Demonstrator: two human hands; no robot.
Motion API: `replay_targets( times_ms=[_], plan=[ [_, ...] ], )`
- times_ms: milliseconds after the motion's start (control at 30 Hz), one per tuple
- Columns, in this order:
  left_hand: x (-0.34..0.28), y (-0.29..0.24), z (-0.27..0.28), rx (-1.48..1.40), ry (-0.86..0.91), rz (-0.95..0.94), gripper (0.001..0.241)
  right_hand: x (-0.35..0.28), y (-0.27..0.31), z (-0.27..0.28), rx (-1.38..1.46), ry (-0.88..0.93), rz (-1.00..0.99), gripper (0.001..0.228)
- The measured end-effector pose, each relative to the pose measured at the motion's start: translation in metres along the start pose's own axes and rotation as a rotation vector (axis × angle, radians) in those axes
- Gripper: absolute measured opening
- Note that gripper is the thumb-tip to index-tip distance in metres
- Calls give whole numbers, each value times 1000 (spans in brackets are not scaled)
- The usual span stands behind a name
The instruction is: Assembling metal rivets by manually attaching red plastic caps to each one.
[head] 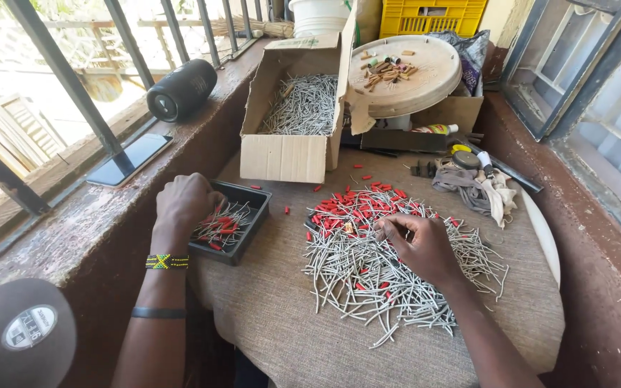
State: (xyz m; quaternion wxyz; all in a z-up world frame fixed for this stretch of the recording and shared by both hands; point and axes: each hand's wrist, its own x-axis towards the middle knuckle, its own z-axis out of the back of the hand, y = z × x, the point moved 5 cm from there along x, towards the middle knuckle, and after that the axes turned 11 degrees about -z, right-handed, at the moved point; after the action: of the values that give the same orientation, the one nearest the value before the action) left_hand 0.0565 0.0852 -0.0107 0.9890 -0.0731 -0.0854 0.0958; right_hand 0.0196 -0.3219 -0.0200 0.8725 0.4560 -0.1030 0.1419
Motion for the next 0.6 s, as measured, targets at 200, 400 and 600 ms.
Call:
replay_targets(
  times_ms=[200,400,600],
  plan=[
    [-1,-70,32,-68,-194,-142,20,7,-7,8,-30,-84,-5,21],
    [-5,-239,-6,-268,269,-743,22,2,4,19,-158,-86,-25,34],
    [21,-266,-76,-204,338,-835,26,19,-24,22,-238,-118,-29,35]
  ],
)
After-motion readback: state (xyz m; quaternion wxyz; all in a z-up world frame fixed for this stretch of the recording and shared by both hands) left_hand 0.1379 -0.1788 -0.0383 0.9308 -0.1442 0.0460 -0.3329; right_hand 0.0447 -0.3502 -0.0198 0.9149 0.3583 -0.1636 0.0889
